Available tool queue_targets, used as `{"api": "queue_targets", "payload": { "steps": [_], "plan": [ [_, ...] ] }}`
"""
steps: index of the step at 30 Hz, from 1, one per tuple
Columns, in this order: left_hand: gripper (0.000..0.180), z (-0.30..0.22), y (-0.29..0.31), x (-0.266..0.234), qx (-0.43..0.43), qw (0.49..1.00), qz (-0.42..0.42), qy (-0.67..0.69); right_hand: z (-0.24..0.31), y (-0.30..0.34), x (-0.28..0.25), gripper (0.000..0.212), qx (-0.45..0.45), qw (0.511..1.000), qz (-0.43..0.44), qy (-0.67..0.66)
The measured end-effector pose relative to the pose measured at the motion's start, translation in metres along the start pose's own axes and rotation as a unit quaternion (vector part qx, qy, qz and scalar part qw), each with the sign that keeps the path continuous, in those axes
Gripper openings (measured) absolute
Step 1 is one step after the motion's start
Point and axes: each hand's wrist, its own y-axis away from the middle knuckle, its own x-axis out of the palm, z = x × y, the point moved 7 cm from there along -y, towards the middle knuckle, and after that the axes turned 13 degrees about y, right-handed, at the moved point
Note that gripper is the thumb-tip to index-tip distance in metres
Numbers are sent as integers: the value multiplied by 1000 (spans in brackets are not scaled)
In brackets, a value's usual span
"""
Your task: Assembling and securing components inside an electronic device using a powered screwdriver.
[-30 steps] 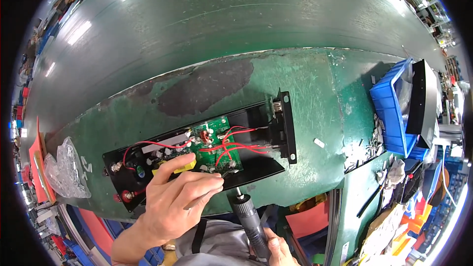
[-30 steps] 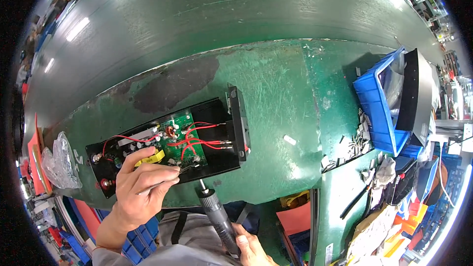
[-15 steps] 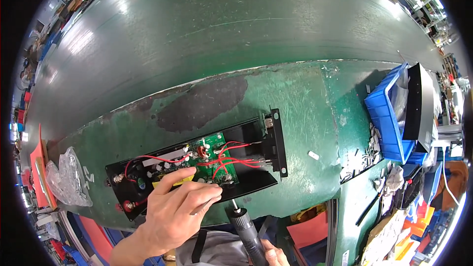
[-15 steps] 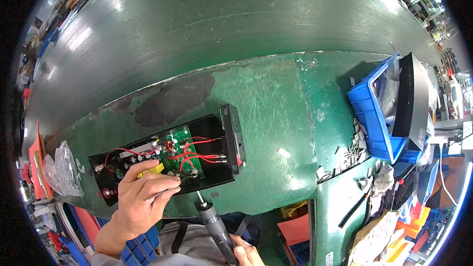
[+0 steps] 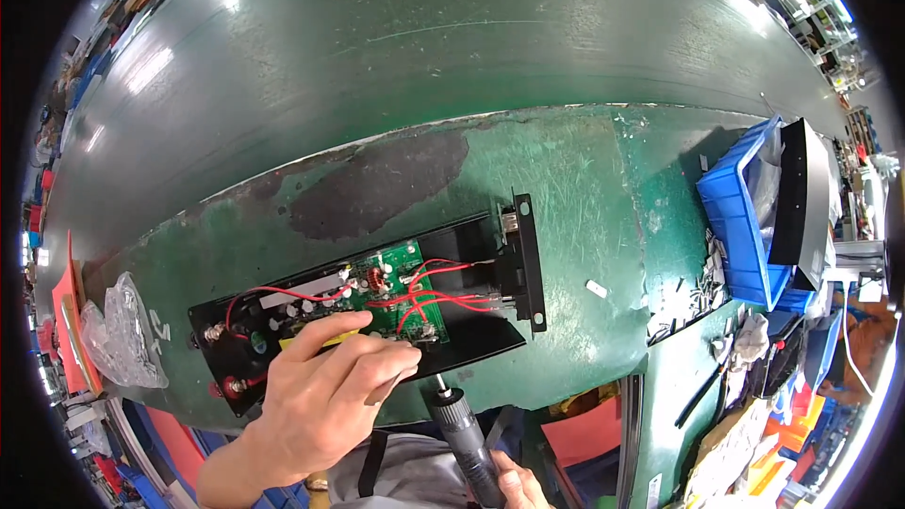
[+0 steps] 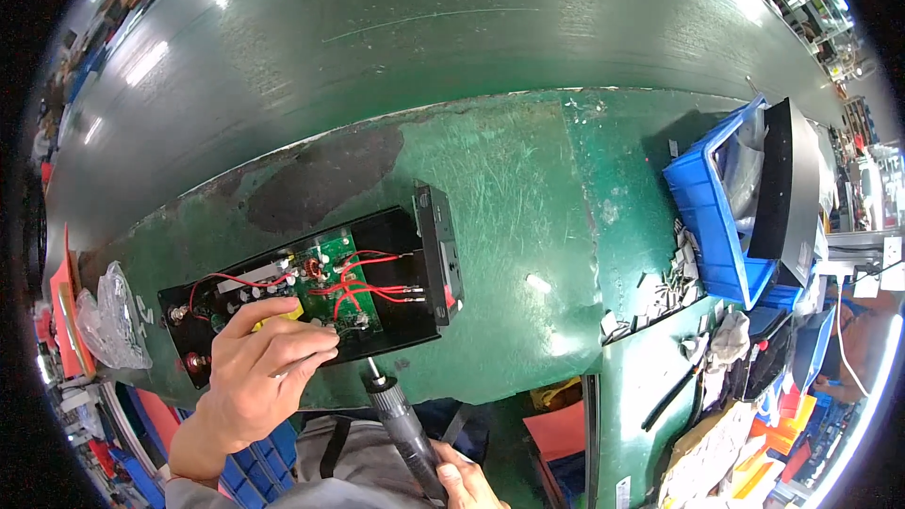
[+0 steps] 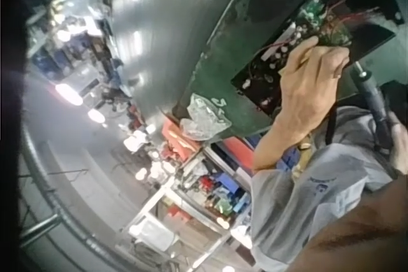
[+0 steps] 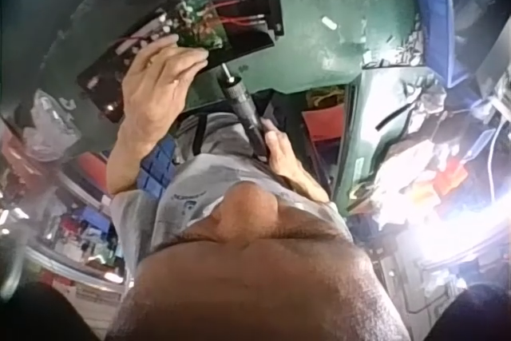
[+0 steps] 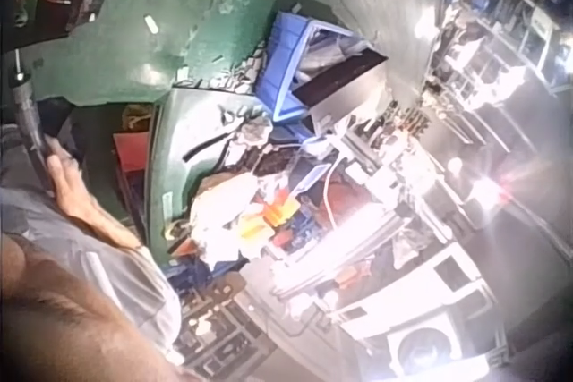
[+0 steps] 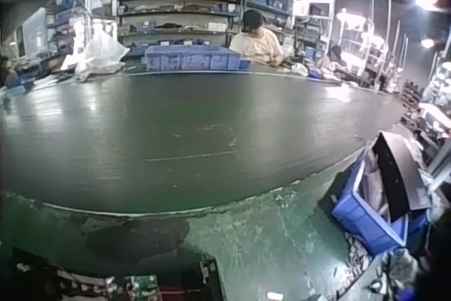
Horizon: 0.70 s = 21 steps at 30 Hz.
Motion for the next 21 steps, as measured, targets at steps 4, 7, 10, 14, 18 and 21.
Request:
{"api": "queue_targets", "payload": {
  "steps": [4,7,10,14,18,21],
  "plan": [
    [31,-4,-5,-2,36,999,24,-25,-8,0,5,65,6,1000,28,-5],
    [36,-3,-7,1,10,999,48,-7,-2,0,4,70,-8,1000,14,-15],
    [36,-4,-9,1,14,998,59,-15,-4,-1,3,71,-9,999,22,-25],
    [35,-7,-10,-1,8,998,52,-17,-1,-1,4,71,-4,998,41,-47],
    [29,-5,-10,-2,3,999,46,11,-7,-3,3,72,-26,999,22,-20],
    [33,-12,-12,-7,6,998,59,35,-9,-1,3,74,-4,1000,29,-4]
  ]
}}
